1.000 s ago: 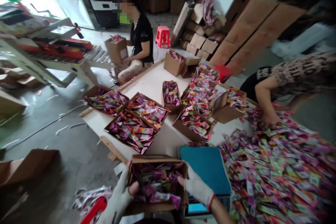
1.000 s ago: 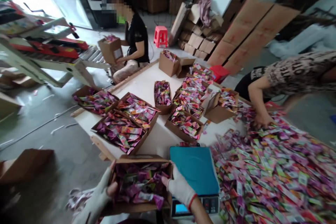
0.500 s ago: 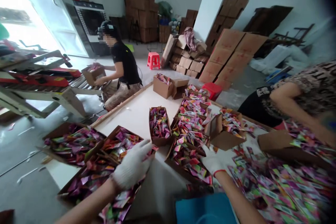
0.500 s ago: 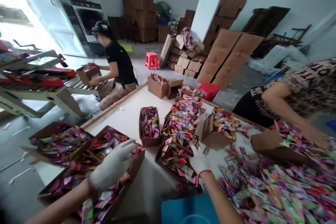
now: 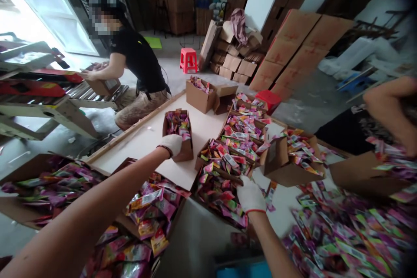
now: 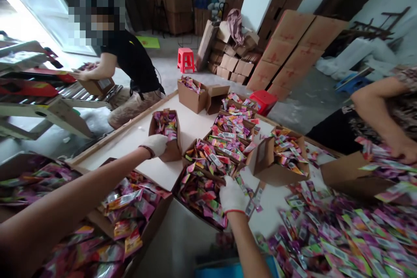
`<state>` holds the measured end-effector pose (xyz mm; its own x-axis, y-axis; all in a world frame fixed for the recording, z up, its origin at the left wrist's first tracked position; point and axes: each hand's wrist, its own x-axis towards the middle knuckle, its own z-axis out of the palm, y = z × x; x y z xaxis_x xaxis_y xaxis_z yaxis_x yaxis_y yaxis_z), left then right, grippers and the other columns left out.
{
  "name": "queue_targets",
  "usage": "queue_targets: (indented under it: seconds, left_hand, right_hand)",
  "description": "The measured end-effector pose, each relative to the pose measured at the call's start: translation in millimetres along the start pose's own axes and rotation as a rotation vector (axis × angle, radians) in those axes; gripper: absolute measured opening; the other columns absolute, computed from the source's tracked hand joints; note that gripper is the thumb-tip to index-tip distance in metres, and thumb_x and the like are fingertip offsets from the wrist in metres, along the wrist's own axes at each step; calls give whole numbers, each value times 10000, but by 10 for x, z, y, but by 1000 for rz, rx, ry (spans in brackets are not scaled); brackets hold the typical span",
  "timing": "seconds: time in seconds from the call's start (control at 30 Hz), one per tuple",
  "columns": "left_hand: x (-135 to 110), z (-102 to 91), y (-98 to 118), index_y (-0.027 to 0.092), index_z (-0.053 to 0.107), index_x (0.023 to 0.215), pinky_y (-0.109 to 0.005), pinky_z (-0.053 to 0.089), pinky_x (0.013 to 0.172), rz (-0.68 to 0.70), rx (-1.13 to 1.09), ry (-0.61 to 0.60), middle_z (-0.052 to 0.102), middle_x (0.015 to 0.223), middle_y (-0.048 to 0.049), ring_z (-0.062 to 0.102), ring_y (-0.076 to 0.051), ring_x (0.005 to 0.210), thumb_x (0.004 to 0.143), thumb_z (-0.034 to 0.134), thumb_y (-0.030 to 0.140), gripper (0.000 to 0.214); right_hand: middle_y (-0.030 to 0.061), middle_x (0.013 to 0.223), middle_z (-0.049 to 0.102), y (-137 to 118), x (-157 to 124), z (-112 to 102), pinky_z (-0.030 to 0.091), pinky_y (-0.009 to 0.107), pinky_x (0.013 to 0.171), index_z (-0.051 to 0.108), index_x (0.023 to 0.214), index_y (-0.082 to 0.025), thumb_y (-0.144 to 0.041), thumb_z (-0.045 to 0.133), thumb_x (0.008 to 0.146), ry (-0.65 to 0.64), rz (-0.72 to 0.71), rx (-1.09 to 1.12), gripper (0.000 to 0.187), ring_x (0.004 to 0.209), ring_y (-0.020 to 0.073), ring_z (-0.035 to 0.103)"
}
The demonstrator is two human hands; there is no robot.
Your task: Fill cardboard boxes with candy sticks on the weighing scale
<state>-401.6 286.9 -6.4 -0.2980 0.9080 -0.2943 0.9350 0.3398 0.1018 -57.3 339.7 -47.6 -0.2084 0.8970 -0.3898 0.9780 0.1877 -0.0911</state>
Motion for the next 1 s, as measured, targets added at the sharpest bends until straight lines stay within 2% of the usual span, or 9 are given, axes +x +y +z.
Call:
queue_targets:
  seconds: [0.13, 0.3, 0.4, 0.5, 0.67, 0.73, 0.8, 0.9, 1.0]
  left_hand:
    - [-115, -178, -325, 119, 660, 1300, -430, 506, 1018, -130, -24, 196, 657, 1337, -214, 645, -344, 1210, 937, 536, 355, 450]
    - [-1191, 45, -725, 156, 636, 1357, -439, 438, 1147, -108, -85, 383, 614, 1435, -178, 565, -330, 1347, 939, 566, 391, 484]
    - [-1851, 312, -871, 168, 644, 1404, -592, 339, 1207, -124, -19, 281, 512, 1570, -215, 461, -421, 1451, 915, 605, 469, 575]
    - [-2111, 458, -924, 223, 696, 1372, -639, 344, 1180, -100, -68, 127, 350, 1689, -206, 510, -460, 1402, 929, 581, 593, 589]
    - [-2121, 413, -1030, 230, 761, 1264, -657, 298, 1204, 24, -80, 125, 357, 1686, -197, 471, -466, 1430, 875, 663, 642, 574]
    - [-2083, 358, -1063, 218, 782, 1187, -651, 311, 1203, 87, -91, 202, 427, 1640, -203, 476, -458, 1420, 844, 715, 617, 531]
    - [-1922, 290, -1053, 208, 770, 1171, -575, 369, 1194, 117, -172, 347, 502, 1583, -186, 524, -387, 1388, 940, 627, 514, 409]
    - [-1354, 163, -936, 204, 692, 1316, -465, 421, 1172, -10, -331, 503, 521, 1552, -165, 544, -309, 1383, 1018, 493, 351, 388]
    - [-584, 52, -765, 197, 628, 1429, -480, 434, 1144, -243, -356, 324, 388, 1641, -217, 466, -402, 1457, 869, 713, 411, 606]
  right_hand:
    - [168, 1266, 736, -448, 61, -60, 517, 357, 943, 656, 1383, -213, -257, 461, 942, 6, 24, 60, 484, 1181, 294, 700]
    - [183, 1218, 752, -799, 250, -72, 545, 355, 927, 701, 1318, -192, -297, 498, 957, 2, 22, 103, 427, 1127, 290, 724]
    - [206, 1205, 752, -944, 378, -96, 540, 358, 942, 725, 1292, -173, -328, 531, 952, 5, 5, 104, 421, 1115, 299, 727]
    - [217, 1201, 755, -979, 421, -155, 530, 353, 955, 740, 1278, -153, -339, 546, 946, -1, -21, 88, 427, 1132, 308, 723]
    - [226, 1190, 761, -595, 241, -122, 538, 383, 914, 756, 1266, -158, -348, 468, 967, -23, -19, 11, 457, 1132, 344, 725]
    - [233, 1170, 765, -376, 152, -40, 542, 402, 891, 756, 1265, -165, -393, 418, 983, -42, 11, -15, 495, 1113, 361, 731]
    - [232, 1176, 765, -234, 93, 37, 546, 412, 876, 744, 1286, -182, -445, 373, 994, -53, 35, -9, 540, 1107, 366, 735]
    - [237, 1204, 757, -240, 58, 83, 548, 419, 866, 730, 1299, -177, -429, 347, 987, -37, 50, 7, 554, 1114, 367, 735]
    - [223, 1162, 771, -371, 42, 58, 547, 390, 874, 751, 1247, -158, -353, 397, 957, -9, 54, 2, 497, 1095, 338, 739]
